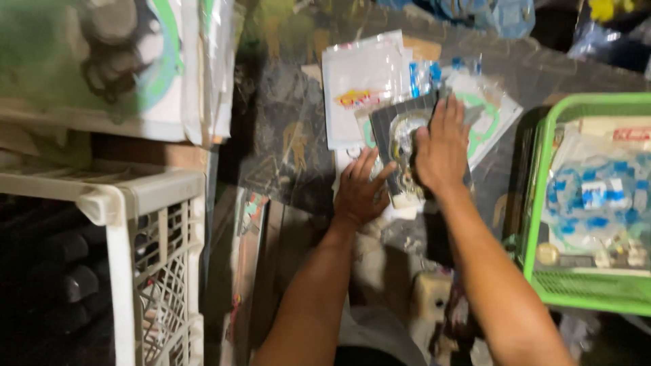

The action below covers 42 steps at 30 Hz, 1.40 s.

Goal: The person wipes various packaged motorcycle parts and accessories with a grey cloth. They handle items such as mirrors, stickers, and small plastic bags, cleaning them one by one before placing them into a green basket.

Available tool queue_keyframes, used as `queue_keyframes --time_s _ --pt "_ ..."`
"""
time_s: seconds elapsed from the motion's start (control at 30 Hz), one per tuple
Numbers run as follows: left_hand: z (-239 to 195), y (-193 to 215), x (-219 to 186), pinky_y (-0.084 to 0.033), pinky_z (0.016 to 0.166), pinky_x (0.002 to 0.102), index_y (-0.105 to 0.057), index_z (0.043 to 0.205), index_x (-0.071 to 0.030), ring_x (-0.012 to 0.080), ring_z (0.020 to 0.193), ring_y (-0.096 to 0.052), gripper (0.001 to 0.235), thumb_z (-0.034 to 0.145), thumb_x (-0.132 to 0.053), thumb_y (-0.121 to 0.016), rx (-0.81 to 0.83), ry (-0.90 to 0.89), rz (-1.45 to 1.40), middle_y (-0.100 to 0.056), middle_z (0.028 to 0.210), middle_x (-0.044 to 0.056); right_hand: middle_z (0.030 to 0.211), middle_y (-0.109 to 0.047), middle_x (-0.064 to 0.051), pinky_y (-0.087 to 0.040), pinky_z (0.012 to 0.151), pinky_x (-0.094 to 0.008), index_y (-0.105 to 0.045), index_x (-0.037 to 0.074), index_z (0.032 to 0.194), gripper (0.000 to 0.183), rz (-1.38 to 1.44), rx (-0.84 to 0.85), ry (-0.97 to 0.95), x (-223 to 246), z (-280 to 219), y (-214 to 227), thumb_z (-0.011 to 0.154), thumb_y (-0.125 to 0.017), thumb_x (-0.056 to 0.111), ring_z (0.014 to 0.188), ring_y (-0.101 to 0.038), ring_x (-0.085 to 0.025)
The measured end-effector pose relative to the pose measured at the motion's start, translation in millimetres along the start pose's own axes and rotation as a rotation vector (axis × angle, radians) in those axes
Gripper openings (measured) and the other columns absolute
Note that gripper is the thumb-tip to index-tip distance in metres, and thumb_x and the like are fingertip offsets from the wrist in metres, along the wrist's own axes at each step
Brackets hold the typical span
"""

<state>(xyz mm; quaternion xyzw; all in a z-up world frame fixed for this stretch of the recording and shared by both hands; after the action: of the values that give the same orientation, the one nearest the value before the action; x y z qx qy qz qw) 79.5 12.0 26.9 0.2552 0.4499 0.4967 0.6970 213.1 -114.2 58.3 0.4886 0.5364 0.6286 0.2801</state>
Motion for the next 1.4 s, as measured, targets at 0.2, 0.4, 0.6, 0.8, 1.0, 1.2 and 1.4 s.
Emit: queue_keyframes --time_s 0.2,0.4,0.6,0.8,1.0,1.2,1.4 --pt "-12 -15 0 -0.038 0.113 0.044 -0.065 0.120 -0.027 0.0262 0.145 -0.048 0.052 0.071 -0.040 -0.061 0.023 -0.028 -0.027 -0.052 0.150 0.007 0.159 -0.049 -0.009 -0.040 0.113 -0.059 -0.052 0.015 0.152 0.068 -0.008 0.070 0.607 71 -9 -30 0.094 -0.061 0.050 0.146 -0.044 -0.036" --pt "9 10 -7 -0.035 0.114 0.043 -0.063 0.126 -0.029 0.0279 0.146 -0.047 0.042 0.088 -0.033 -0.046 0.082 -0.017 -0.030 -0.048 0.156 0.008 0.166 -0.031 -0.023 -0.025 0.117 -0.066 -0.038 0.003 0.160 0.073 -0.024 0.055 0.143 43 -15 -21 0.100 -0.055 0.040 0.151 -0.027 -0.047" --pt "4 18 -6 -0.034 0.114 0.043 -0.063 0.128 -0.029 0.0282 0.147 -0.047 0.043 0.099 -0.039 -0.032 0.065 -0.008 -0.071 -0.046 0.159 0.007 0.165 -0.035 -0.017 -0.035 0.113 -0.063 -0.036 0.004 0.158 0.085 0.127 0.117 0.074 66 -100 -17 0.086 -0.072 0.031 0.145 -0.036 -0.048" --pt "4 16 -7 -0.037 0.114 0.046 -0.057 0.141 -0.037 0.0309 0.147 -0.044 0.048 0.096 -0.032 -0.041 0.083 -0.004 -0.110 -0.047 0.157 0.009 0.160 -0.042 -0.022 -0.030 0.112 -0.062 -0.041 0.003 0.158 0.065 0.024 -0.073 -0.034 22 -163 2 0.100 -0.055 0.029 0.147 -0.036 -0.048" --pt "9 18 -11 -0.038 0.113 0.049 -0.054 0.145 -0.038 0.0326 0.147 -0.044 0.055 0.091 -0.028 -0.046 0.131 0.004 -0.145 -0.045 0.158 0.011 0.166 -0.034 -0.019 -0.013 0.118 -0.068 -0.041 0.001 0.157 0.063 0.047 -0.121 -0.424 -35 -188 5 0.101 -0.056 0.029 0.154 -0.020 -0.045" --pt "18 29 -9 -0.036 0.112 0.055 -0.059 0.139 -0.034 0.0368 0.147 -0.043 0.048 0.092 -0.025 -0.052 0.229 0.087 -0.328 -0.047 0.158 0.012 0.125 -0.067 -0.004 -0.022 0.107 -0.052 -0.064 0.018 0.140 0.051 0.126 -0.354 -0.581 -60 -184 14 0.090 -0.076 0.024 0.126 -0.051 -0.025" --pt "41 51 -11 -0.031 0.100 0.052 -0.066 0.099 -0.027 0.0254 0.130 -0.049 0.014 0.095 -0.040 -0.065 0.155 0.332 -0.289 -0.060 0.138 -0.006 0.104 -0.072 0.007 -0.030 0.099 -0.047 -0.074 0.025 0.105 0.028 0.153 -0.247 -0.601 -69 -180 6 0.092 -0.077 0.049 0.105 -0.061 -0.018"
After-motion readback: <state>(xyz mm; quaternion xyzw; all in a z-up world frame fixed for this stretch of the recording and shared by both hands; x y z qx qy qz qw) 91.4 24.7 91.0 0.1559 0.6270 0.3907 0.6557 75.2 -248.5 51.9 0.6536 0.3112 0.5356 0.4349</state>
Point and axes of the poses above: each hand's wrist, its own z-axis towards the middle knuckle, its own y-axis out of the back of the hand, x = y × z, the point moved 8 cm from there along z, towards the middle knuckle
